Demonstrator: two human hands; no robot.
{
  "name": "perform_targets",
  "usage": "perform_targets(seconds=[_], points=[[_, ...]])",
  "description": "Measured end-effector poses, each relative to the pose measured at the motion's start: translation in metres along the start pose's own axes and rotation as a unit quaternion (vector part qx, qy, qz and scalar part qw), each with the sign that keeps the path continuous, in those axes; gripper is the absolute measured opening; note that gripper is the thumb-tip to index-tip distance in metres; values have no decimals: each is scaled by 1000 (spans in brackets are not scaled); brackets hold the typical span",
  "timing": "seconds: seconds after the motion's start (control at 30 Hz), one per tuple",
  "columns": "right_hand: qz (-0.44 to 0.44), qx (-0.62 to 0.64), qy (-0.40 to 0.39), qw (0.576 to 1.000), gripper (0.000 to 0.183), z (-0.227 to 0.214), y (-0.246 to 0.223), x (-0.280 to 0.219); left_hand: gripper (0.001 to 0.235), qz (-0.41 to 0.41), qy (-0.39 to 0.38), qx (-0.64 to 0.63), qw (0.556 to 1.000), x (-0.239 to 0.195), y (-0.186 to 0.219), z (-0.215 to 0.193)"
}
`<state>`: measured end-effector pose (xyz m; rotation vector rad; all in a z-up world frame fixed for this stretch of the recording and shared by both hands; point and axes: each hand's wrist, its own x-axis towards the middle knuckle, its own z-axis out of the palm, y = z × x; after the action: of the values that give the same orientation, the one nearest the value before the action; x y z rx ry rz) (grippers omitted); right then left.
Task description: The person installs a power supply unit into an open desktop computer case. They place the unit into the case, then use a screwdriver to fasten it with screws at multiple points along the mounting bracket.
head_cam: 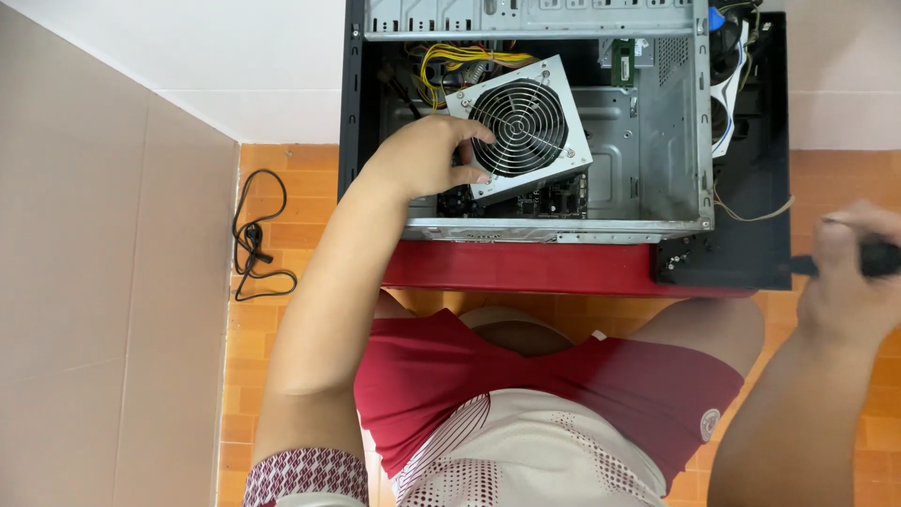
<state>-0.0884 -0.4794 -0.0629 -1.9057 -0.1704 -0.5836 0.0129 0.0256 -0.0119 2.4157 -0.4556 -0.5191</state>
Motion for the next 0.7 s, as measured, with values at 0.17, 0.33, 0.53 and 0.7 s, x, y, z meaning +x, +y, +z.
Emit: perform_targets(seconds=[0.17,0.33,0.53,0.7], points=[[151,-236,-86,956,6,23,-36,-6,49,6,3,11,1000,0,2,2],[248,-320,-171,898,14,42,-39,-14,38,19,26,18,999,1,0,6],[313,-448,-263,795,24,56,-44,-8,14,35,25,14,999,1,-2,6],[246,-423,-233,840,17,46,-25,-5,15,71,11,25,997,4,-6,9]])
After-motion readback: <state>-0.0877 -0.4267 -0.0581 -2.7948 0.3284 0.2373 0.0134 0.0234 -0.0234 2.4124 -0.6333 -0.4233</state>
